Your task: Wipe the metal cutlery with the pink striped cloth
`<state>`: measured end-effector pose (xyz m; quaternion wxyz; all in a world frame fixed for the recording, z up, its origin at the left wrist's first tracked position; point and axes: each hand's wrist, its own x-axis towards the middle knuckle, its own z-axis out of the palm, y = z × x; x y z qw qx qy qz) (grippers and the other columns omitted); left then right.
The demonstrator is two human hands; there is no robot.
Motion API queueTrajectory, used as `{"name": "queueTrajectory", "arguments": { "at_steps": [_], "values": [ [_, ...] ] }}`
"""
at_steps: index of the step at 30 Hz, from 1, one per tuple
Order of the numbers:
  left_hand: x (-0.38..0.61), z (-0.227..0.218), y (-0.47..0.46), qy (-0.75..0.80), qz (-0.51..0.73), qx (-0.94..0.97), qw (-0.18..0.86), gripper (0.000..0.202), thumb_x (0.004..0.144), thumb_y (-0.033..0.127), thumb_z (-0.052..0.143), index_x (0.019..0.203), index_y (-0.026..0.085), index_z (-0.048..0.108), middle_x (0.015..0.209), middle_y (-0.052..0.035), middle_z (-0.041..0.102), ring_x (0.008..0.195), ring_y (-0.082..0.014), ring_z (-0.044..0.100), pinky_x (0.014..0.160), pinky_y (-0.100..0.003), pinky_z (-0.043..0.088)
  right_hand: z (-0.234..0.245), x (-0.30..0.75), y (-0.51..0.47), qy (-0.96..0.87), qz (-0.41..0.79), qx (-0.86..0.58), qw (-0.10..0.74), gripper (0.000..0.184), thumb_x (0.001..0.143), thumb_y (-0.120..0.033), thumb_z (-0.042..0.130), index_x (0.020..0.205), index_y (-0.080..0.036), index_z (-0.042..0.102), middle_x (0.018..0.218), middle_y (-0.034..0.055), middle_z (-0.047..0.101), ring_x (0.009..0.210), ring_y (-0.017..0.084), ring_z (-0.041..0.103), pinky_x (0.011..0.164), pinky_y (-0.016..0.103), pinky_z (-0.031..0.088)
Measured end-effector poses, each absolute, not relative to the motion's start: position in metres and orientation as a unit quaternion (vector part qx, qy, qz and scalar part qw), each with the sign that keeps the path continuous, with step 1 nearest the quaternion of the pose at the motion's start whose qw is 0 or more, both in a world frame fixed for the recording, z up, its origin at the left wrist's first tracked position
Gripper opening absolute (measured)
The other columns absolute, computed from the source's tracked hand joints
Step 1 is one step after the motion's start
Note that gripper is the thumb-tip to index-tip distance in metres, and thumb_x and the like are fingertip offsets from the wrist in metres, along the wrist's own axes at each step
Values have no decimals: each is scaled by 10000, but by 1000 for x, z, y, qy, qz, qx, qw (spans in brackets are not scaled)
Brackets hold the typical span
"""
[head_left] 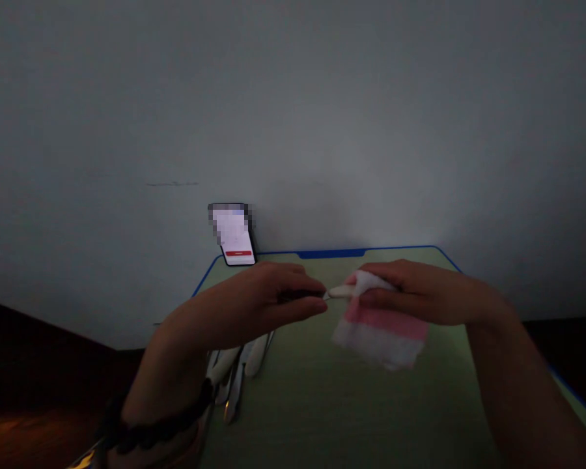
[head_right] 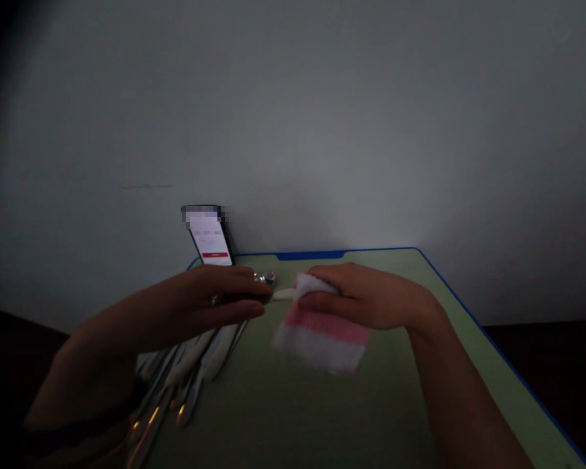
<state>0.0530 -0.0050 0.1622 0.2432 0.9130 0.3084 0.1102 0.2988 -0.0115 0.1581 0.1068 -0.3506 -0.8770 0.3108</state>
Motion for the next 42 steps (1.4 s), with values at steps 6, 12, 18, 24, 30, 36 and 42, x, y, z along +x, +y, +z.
{"name": "queueTrajectory", "arguments": {
  "at_steps": [6, 12, 18, 24, 30, 36, 42],
  "values": [
    [56, 163, -9, 354, 134, 893, 244, 292, 855, 436, 488, 950, 199, 631, 745, 18, 628, 635, -95, 554, 557, -177, 378, 163, 304, -19, -863, 310, -381, 122, 232, 890, -381, 429, 919, -179, 539, 767, -7, 573, 662, 109, 517, 585, 216, 375],
    [72, 164, -12, 343, 121, 911, 196, 347, 843, 494, 477, 847, 200, 661, 699, 7, 633, 627, -108, 550, 551, -197, 340, 157, 279, -19, -891, 282, -346, 87, 171, 889, -293, 422, 830, -163, 518, 695, -8, 554, 597, 97, 480, 545, 219, 333],
    [74, 163, -10, 329, 91, 919, 198, 330, 872, 464, 445, 879, 209, 654, 698, 14, 624, 616, -103, 537, 550, -200, 331, 156, 279, -16, -900, 272, -332, 80, 163, 882, -275, 427, 831, -158, 530, 684, -9, 554, 585, 91, 478, 536, 215, 320],
    [68, 165, -11, 323, 107, 916, 213, 294, 875, 439, 455, 942, 224, 644, 778, 12, 645, 667, -100, 563, 574, -188, 349, 158, 286, -17, -894, 292, -328, 91, 255, 903, -360, 393, 808, -163, 523, 667, -19, 535, 577, 82, 475, 529, 205, 329],
    [51, 168, -9, 359, 97, 897, 238, 291, 883, 443, 429, 980, 239, 612, 706, 37, 610, 598, -90, 533, 532, -181, 339, 161, 299, -21, -877, 316, -348, 98, 232, 886, -376, 433, 819, -172, 520, 672, -27, 538, 574, 83, 486, 516, 199, 350],
    [49, 167, -8, 366, 98, 891, 248, 318, 880, 457, 419, 966, 227, 621, 682, 38, 593, 591, -92, 524, 523, -180, 337, 160, 300, -20, -869, 325, -362, 95, 239, 873, -395, 452, 840, -173, 534, 686, -21, 549, 586, 92, 501, 510, 196, 364],
    [46, 168, -6, 357, 106, 893, 254, 287, 885, 416, 424, 956, 220, 621, 694, 37, 585, 596, -89, 508, 528, -176, 337, 164, 301, -20, -872, 326, -354, 94, 220, 877, -372, 451, 868, -172, 543, 731, -7, 574, 621, 105, 523, 545, 208, 385]
  ]
}}
